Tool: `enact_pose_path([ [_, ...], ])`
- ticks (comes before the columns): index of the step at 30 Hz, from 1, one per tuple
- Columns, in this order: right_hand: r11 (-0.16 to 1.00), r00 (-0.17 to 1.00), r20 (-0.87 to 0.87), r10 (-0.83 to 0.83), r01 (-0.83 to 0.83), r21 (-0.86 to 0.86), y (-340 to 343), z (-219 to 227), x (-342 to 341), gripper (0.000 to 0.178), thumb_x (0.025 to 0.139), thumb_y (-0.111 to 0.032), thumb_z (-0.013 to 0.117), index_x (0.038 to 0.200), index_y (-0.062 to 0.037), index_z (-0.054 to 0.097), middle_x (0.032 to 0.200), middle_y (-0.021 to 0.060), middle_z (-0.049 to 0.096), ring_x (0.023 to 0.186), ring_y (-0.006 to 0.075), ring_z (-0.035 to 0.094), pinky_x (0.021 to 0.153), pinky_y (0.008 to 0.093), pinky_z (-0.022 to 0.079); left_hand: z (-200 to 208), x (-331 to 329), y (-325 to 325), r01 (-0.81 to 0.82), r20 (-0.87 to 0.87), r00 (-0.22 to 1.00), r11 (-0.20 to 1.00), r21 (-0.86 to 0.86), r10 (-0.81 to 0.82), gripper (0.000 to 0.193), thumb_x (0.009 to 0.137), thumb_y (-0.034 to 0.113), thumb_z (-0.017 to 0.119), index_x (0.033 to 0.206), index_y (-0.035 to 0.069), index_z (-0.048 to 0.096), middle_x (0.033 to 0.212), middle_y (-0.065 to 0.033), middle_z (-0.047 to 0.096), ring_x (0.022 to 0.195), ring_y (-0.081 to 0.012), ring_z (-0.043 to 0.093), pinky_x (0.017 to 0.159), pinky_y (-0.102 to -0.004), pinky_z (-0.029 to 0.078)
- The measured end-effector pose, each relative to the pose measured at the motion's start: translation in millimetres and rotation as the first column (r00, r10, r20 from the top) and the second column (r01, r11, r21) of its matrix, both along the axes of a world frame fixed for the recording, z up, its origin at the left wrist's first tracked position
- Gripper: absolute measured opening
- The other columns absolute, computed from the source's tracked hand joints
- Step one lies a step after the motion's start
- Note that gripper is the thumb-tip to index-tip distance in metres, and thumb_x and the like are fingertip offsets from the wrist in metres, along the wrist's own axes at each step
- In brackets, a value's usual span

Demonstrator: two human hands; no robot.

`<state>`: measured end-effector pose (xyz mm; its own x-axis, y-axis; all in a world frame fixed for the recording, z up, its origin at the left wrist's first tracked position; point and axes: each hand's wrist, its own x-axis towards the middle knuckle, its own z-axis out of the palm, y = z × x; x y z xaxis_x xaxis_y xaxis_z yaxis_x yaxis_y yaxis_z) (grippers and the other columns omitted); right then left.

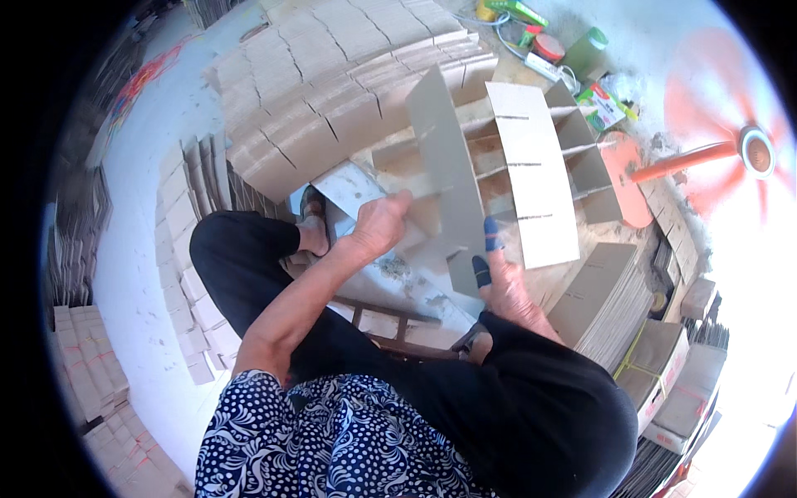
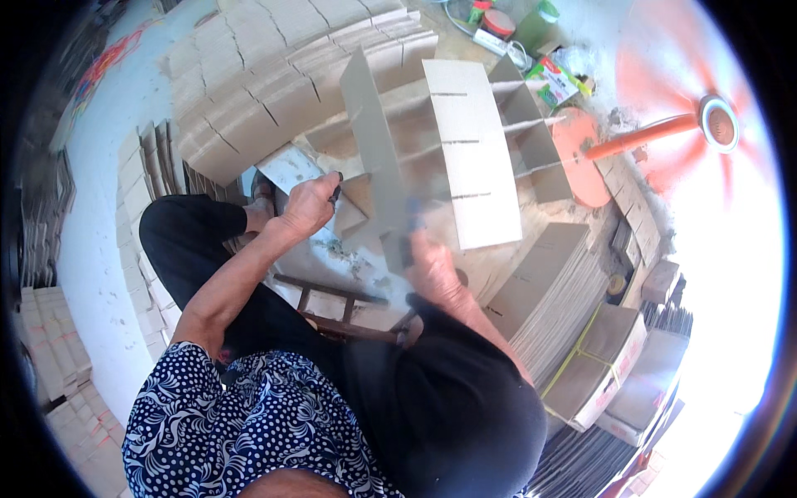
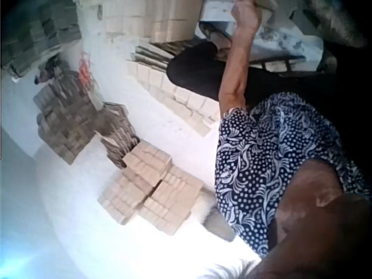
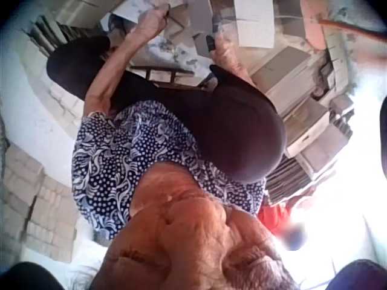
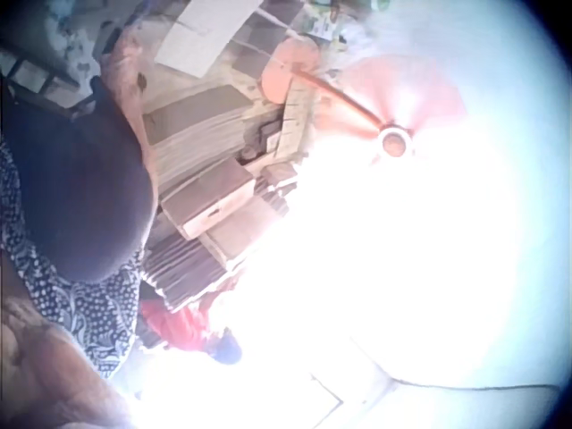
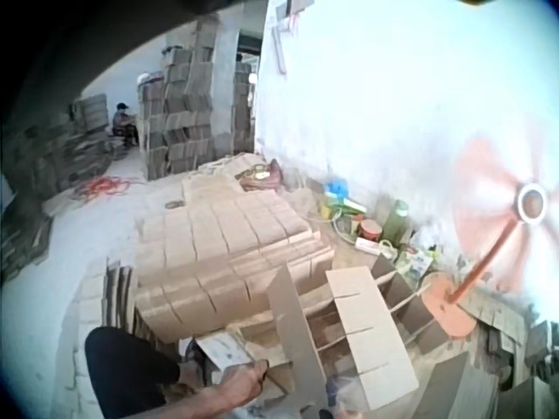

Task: The person assembles a multi-compartment cardboard tray by folding and interlocking pre-cut cardboard pieces. They repeatedly pick up pieces, fold them into shape, and fit them together to form a grid-like structure.

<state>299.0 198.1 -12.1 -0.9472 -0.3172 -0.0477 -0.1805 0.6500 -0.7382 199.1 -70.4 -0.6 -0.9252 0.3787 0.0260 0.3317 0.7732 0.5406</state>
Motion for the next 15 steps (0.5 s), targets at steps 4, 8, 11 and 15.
enact_pose_path([
  [4,0.994,1.000,-0.011,0.001,0.000,0.112,-16.5,40.8,0.9,0.095,0.061,0.007,0.058,0.146,-0.0035,0.015,0.077,0.0254,0.061,0.074,0.0440,0.061,0.063,0.0482,0.050,12.9,-20.2,-0.8,-0.010,-0.288,0.957,0.997,0.079,0.032,0.038,0.083,0.012,0.061,0.116,-0.004,0.050,0.119,-0.0218,0.050,0.109,-0.0402,0.050,0.089,-0.0474,0.045],
  [8,0.990,1.000,-0.002,0.008,-0.008,0.141,-14.9,44.0,-10.5,0.098,0.062,0.007,0.057,0.147,-0.0064,0.012,0.077,0.0246,0.061,0.073,0.0425,0.061,0.065,0.0453,0.050,7.5,-73.8,-9.2,-0.210,-0.449,0.871,0.977,0.024,0.198,0.032,0.077,0.007,0.061,0.106,-0.002,0.055,0.114,-0.0220,0.055,0.109,-0.0401,0.051,0.087,-0.0503,0.044],
  [11,0.987,1.000,-0.009,-0.011,0.012,0.161,-17.1,54.4,-16.5,0.098,0.062,0.009,0.056,0.148,-0.0073,0.013,0.076,0.0234,0.060,0.070,0.0408,0.062,0.063,0.0413,0.051,6.2,-96.0,-20.7,-0.209,-0.102,0.974,0.976,-0.064,0.202,0.022,0.073,0.002,0.058,0.095,0.000,0.058,0.102,-0.0220,0.061,0.102,-0.0402,0.056,0.082,-0.0509,0.045],
  [15,0.974,0.996,-0.060,0.067,-0.052,0.221,-11.1,39.0,-15.8,0.097,0.062,0.007,0.058,0.147,-0.0062,0.013,0.076,0.0242,0.061,0.070,0.0421,0.061,0.061,0.0442,0.049,4.1,-93.6,-17.6,-0.178,-0.057,0.983,0.984,-0.026,0.176,0.016,0.070,-0.001,0.054,0.086,0.002,0.059,0.090,-0.0218,0.064,0.088,-0.0414,0.061,0.075,-0.0506,0.048],
])
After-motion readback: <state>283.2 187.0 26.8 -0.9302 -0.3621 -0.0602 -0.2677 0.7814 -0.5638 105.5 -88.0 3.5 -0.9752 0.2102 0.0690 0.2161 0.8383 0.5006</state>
